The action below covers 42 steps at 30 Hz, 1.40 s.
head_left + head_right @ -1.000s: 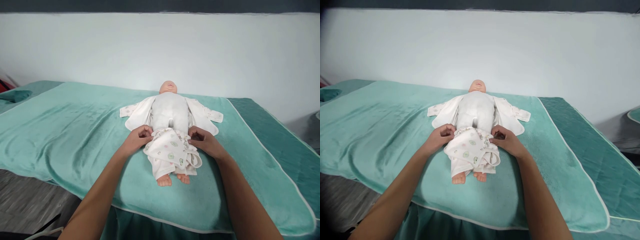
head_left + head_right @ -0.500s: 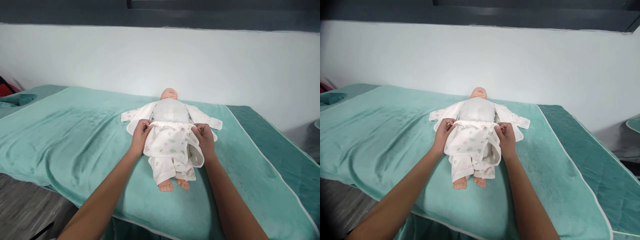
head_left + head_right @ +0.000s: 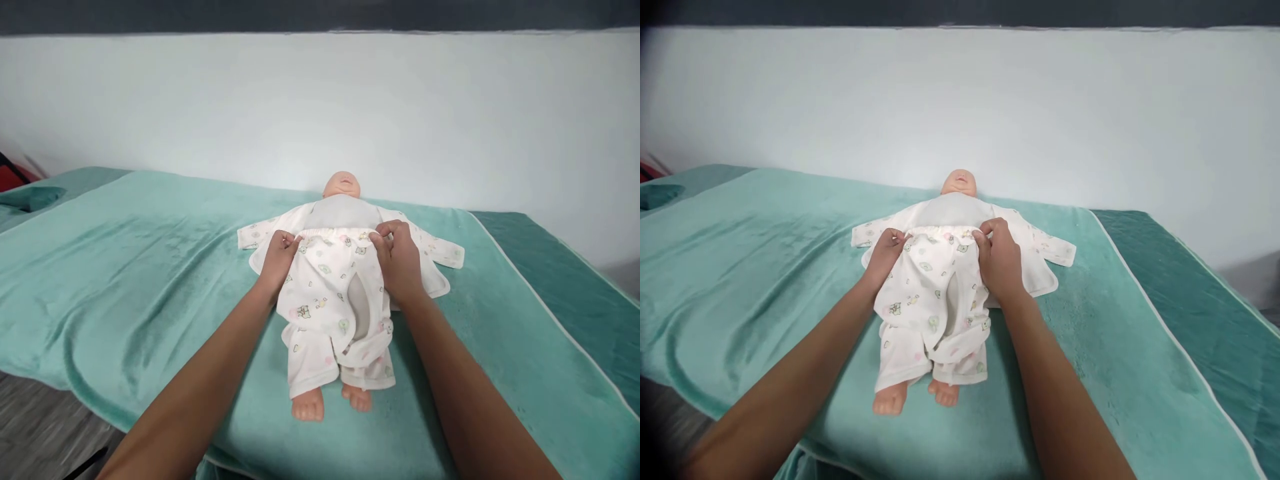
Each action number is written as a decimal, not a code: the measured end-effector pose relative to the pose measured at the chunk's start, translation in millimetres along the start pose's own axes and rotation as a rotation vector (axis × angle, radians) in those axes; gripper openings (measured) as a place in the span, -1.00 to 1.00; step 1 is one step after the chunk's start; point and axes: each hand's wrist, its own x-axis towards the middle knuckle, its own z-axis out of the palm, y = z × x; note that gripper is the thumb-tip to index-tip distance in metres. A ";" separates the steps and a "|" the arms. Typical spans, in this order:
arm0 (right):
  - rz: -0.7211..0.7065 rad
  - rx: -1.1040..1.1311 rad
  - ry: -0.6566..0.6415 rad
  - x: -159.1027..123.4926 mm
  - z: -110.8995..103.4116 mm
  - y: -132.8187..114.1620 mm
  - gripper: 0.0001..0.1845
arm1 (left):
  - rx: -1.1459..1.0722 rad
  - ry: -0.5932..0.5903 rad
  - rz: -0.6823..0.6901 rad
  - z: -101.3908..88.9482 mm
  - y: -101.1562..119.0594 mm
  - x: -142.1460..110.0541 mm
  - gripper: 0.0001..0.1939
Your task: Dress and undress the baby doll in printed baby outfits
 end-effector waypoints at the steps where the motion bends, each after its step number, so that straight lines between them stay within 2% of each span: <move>1: 0.019 0.043 0.004 -1.8 2.8 1.2 -0.88 | -0.020 -0.003 0.009 0.3 -0.2 -1.1 -0.79; 5: 0.056 0.170 -0.032 -7.6 4.4 3.8 -0.82 | -0.035 0.019 0.165 1.7 7.4 -10.1 -0.86; 9: -0.060 0.188 -0.072 -7.2 -1.9 4.8 -0.84 | 0.154 -0.101 0.278 2.1 23.0 -19.1 -0.73; 12: -0.144 0.166 -0.128 -5.4 -4.3 5.0 -0.83 | 0.275 -0.180 0.346 1.2 34.2 -21.2 -0.83; 14: -0.185 0.115 -0.144 -2.3 -4.5 4.2 -0.82 | 0.322 -0.183 0.366 0.4 40.0 -18.4 -0.84; 16: -0.203 0.023 -0.156 3.6 -4.4 2.5 -0.84 | 0.352 -0.139 0.338 0.4 43.1 -10.9 -0.84; 18: -0.172 -0.094 -0.175 12.7 -3.8 1.0 -0.86 | 0.358 -0.047 0.288 2.1 42.4 0.7 -0.83; 21: -0.036 -0.192 -0.183 28.6 -0.4 2.4 -0.81 | 0.284 0.059 0.254 7.8 33.7 18.4 -0.80; 23: 0.046 -0.142 -0.155 35.7 3.7 6.2 -0.78 | 0.209 0.073 0.234 11.8 25.3 24.8 -0.79; 27: 0.121 0.038 -0.092 33.7 9.0 14.2 -0.76 | 0.080 -0.013 0.177 14.0 13.5 21.8 -0.79; 32: 0.164 0.071 -0.072 20.1 -1.9 14.1 -0.73 | -0.050 -0.134 0.078 5.2 12.3 14.3 -0.74; 36: 0.429 0.196 -0.277 15.4 -15.2 11.0 -0.63 | -0.210 -0.264 -0.150 -3.3 11.4 15.4 -0.70; 38: 0.527 0.275 -0.373 15.2 -21.7 11.8 -0.63 | -0.204 -0.307 -0.226 -6.7 10.4 16.6 -0.67; 42: 0.527 0.391 -0.520 15.7 -35.6 15.6 -0.62 | -0.106 -0.372 -0.220 -12.7 11.0 17.5 -0.68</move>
